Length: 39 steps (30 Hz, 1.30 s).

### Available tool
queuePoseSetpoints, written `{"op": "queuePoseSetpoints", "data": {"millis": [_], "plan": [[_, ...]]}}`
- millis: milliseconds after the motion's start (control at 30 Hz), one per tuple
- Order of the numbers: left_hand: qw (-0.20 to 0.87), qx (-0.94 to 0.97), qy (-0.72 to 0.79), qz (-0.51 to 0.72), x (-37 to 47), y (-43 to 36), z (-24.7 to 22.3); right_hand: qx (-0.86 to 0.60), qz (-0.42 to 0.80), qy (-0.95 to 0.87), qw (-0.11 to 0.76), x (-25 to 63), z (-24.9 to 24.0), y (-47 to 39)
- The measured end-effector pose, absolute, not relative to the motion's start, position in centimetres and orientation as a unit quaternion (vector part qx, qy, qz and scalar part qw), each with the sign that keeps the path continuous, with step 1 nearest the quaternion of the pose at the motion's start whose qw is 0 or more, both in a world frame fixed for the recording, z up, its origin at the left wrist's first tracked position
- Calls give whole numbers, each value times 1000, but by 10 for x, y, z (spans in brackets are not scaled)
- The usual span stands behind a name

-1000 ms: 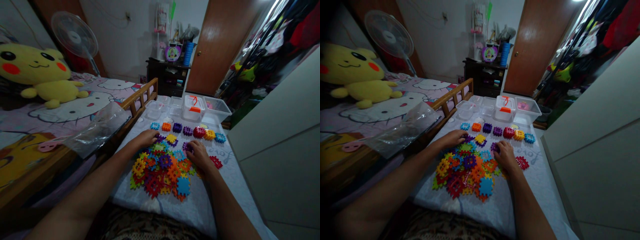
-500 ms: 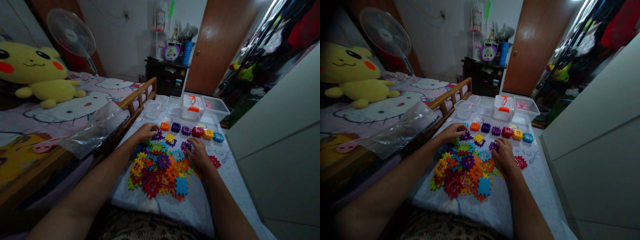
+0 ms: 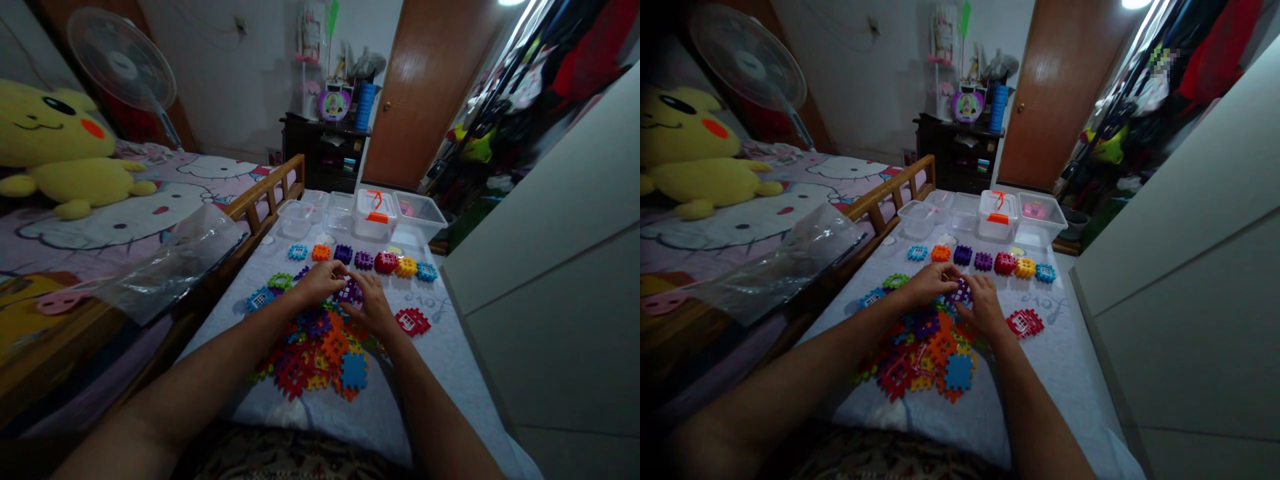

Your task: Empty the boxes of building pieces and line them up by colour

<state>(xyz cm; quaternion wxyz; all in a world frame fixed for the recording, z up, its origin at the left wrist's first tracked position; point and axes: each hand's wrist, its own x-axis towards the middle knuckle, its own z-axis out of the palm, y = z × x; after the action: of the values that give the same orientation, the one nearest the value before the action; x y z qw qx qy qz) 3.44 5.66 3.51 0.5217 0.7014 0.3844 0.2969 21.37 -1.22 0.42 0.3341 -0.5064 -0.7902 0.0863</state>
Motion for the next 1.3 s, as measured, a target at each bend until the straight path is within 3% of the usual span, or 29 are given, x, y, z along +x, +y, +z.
{"op": "queuePoseSetpoints", "data": {"millis": [200, 333, 533, 733, 1000, 1300], "plan": [[586, 630, 406, 308, 32, 52, 28, -505, 76, -801, 313, 214, 3, -12], [574, 631, 421, 308, 30, 51, 29, -501, 85, -805, 306, 214, 4, -11], [421, 737, 430, 307, -18, 67, 39, -616, 36, -713, 333, 250, -2, -6], [263, 731, 552, 303, -96, 81, 19, -680, 36, -699, 220, 267, -10, -7], [311, 685, 582, 310, -122, 77, -9, -684, 48, -716, 132, 252, -11, -4], [280, 677, 578, 359, -117, 75, -23, -687, 41, -714, 130, 248, -13, -3]]}}
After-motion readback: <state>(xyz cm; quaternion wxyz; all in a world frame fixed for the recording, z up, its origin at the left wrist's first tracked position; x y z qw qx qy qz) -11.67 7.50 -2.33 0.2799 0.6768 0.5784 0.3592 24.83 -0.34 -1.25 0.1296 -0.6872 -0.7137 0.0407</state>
